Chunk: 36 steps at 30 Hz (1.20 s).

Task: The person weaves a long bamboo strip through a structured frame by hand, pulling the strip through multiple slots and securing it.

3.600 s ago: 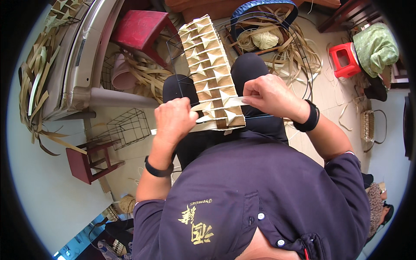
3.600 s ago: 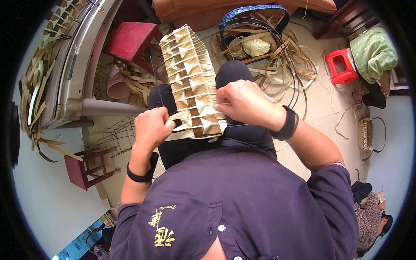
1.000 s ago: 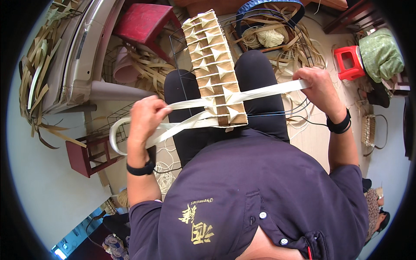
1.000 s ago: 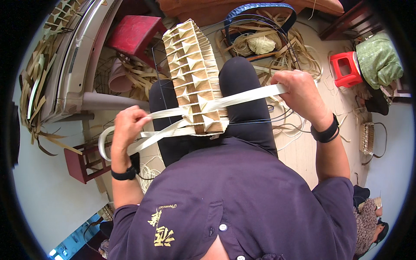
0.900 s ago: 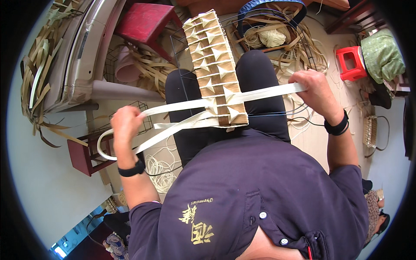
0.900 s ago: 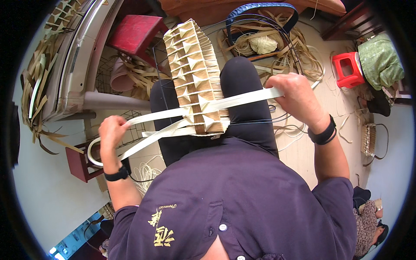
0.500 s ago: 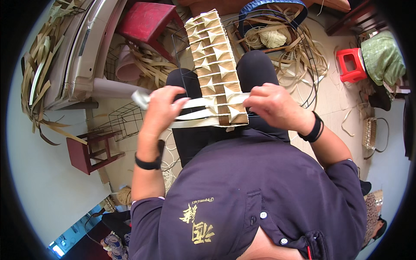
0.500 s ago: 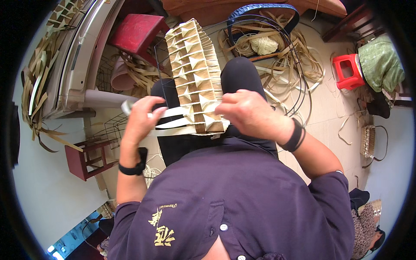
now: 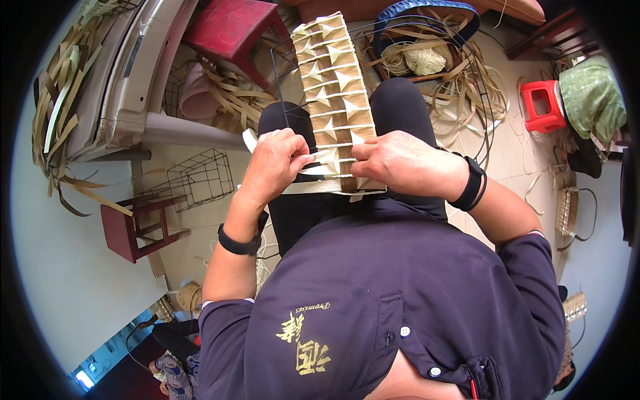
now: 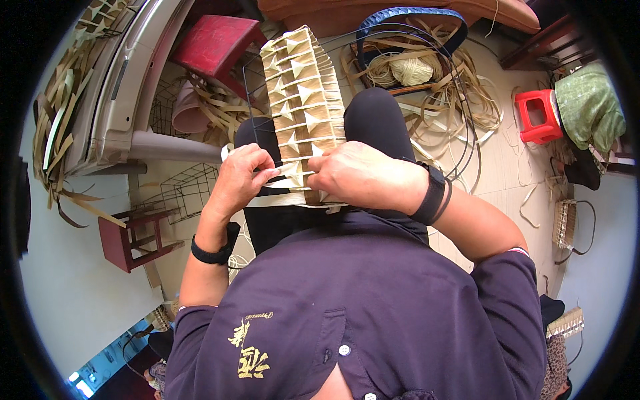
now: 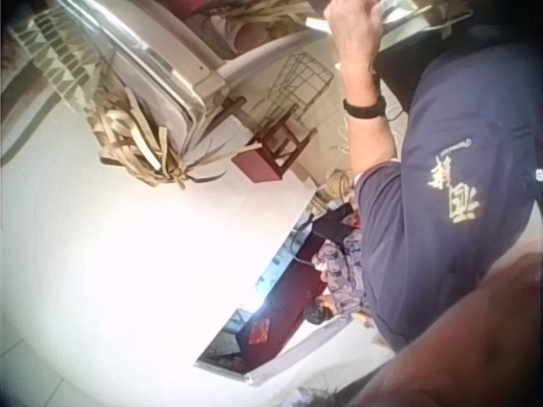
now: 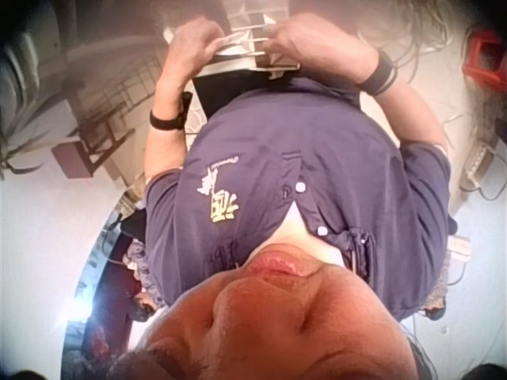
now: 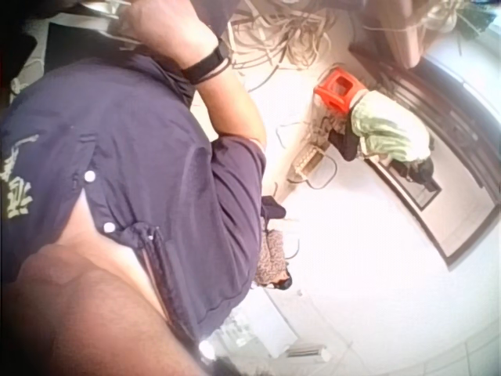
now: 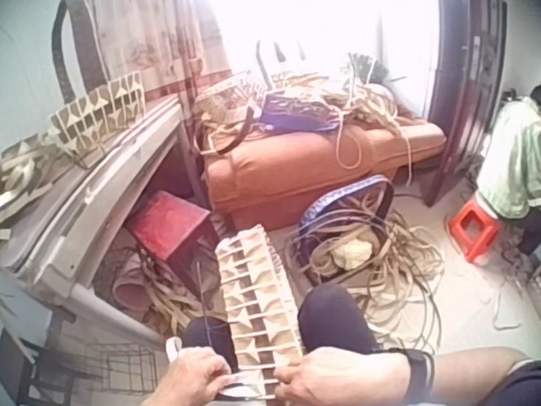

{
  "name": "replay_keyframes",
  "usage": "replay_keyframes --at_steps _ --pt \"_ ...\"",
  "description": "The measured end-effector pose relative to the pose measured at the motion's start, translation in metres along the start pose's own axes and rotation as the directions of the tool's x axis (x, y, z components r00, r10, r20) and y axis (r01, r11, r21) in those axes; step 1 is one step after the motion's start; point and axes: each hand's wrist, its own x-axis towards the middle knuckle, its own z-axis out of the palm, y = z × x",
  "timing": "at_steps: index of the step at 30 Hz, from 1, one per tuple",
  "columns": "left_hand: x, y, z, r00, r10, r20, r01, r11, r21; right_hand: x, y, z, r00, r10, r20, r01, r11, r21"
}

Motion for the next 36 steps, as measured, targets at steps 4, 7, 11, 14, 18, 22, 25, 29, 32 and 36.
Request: replay_keyframes --at_steps 4,7,11,14,18,22,25,29,32,36 --pt "-0.010 -0.022 -0.016 0.992 -0.113 -0.053 0.125 0.911 0.393 0.003 -0.002 0.002 0.997 -0.053 0.055 0.057 0.997 -0.060" --pt "-0.009 -0.025 -0.026 0.926 -0.106 -0.361 0.274 0.847 0.455 -0.001 0.000 0.008 0.998 -0.062 0.008 0.062 0.996 -0.057" --pt "0.007 0.027 -0.011 0.986 0.146 -0.076 -0.155 0.978 -0.137 0.001 0.000 0.005 0.997 -0.071 0.034 0.072 0.997 -0.025" --pt "0.015 0.031 0.002 0.967 0.252 -0.028 -0.254 0.966 -0.044 -0.001 -0.003 0.003 0.998 -0.055 -0.005 0.055 0.998 -0.040" --pt "0.025 0.018 0.004 0.934 0.347 0.084 -0.342 0.937 -0.071 -0.003 -0.005 0.001 1.000 -0.007 0.006 0.007 1.000 0.024" --pt "0.030 0.024 0.004 0.920 0.374 0.120 -0.373 0.927 -0.033 -0.008 -0.003 0.002 0.998 -0.020 -0.067 0.026 0.994 0.101" --pt "0.029 0.029 0.009 0.919 0.385 0.089 -0.391 0.918 0.066 -0.007 -0.003 -0.007 1.000 0.010 -0.017 -0.008 0.995 0.101" --pt "0.017 0.043 0.015 0.931 0.364 -0.034 -0.351 0.915 0.198 -0.004 -0.001 0.013 0.996 -0.025 -0.088 0.029 0.998 0.049" --pt "0.004 0.042 0.014 0.943 0.291 -0.162 -0.276 0.955 0.109 -0.003 -0.009 0.016 0.997 0.034 -0.062 -0.042 0.992 -0.119" --pt "-0.025 0.033 0.004 0.974 0.117 -0.194 -0.113 0.993 0.034 -0.007 -0.016 0.031 0.986 0.106 -0.127 -0.121 0.986 -0.113"
